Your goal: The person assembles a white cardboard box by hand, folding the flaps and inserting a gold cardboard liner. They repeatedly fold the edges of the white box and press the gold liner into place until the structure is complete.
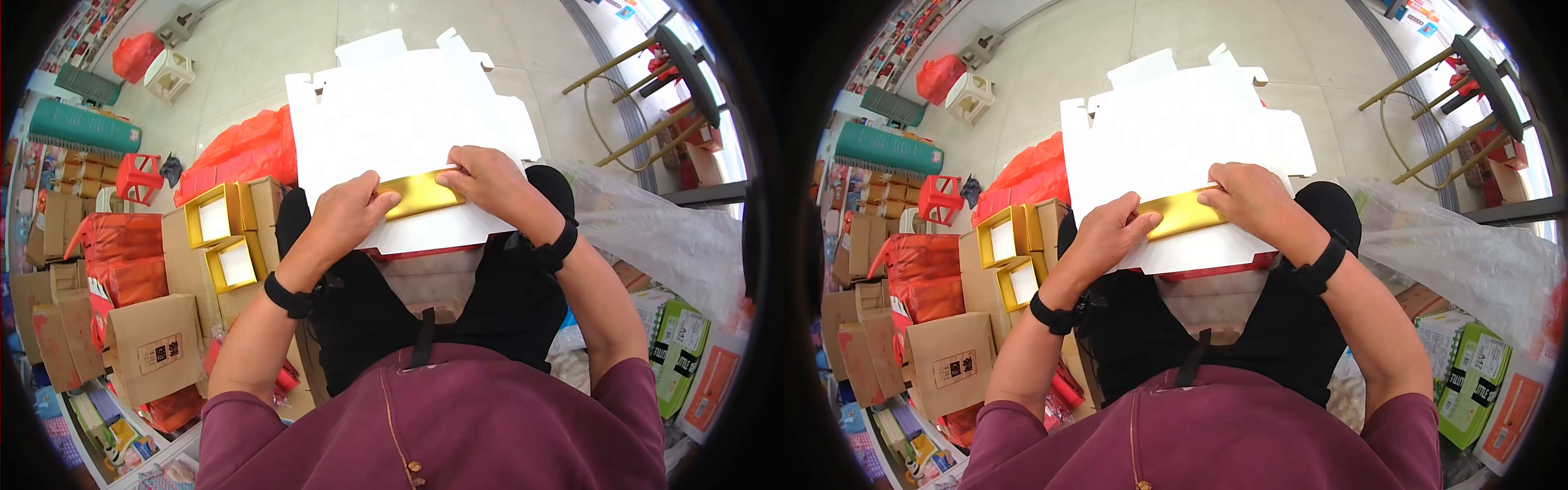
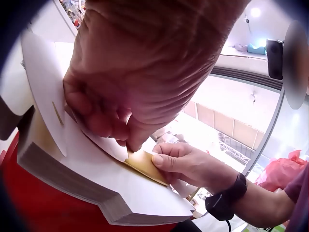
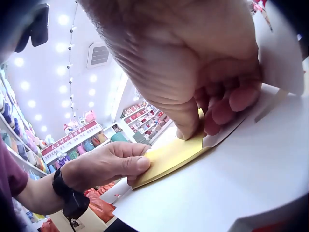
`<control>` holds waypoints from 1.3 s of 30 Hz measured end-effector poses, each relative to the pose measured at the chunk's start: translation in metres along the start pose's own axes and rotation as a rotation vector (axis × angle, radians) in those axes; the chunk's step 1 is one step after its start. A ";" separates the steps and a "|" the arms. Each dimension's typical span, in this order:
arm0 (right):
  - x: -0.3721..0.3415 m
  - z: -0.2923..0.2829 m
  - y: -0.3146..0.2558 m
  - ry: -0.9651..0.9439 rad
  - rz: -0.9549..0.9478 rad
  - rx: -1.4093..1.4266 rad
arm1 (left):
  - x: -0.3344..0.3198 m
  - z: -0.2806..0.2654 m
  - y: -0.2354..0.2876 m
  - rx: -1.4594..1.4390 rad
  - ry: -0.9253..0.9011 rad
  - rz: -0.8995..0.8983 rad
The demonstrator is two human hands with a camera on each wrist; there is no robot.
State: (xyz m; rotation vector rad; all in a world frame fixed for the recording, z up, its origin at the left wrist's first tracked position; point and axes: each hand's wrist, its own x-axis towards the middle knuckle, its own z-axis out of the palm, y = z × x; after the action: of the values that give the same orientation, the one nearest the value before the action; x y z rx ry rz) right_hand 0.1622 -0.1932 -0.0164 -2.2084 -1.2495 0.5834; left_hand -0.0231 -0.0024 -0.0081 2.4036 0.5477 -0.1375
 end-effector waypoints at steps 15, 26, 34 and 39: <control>0.000 0.012 0.003 0.096 -0.112 -0.172 | 0.003 0.009 0.002 0.177 0.059 0.126; 0.000 0.010 -0.003 0.109 -0.077 -0.159 | 0.003 0.010 0.001 0.180 0.075 0.123; 0.001 0.008 -0.003 0.100 -0.081 -0.165 | -0.004 0.013 0.009 0.165 0.155 0.076; 0.001 0.007 -0.006 0.077 -0.065 -0.148 | -0.008 0.016 0.008 0.329 0.247 0.341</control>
State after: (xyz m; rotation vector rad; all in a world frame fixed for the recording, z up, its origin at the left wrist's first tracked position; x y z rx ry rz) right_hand 0.1548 -0.1885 -0.0182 -2.2769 -1.3573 0.3873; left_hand -0.0268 -0.0206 -0.0137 2.8173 0.2260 0.2384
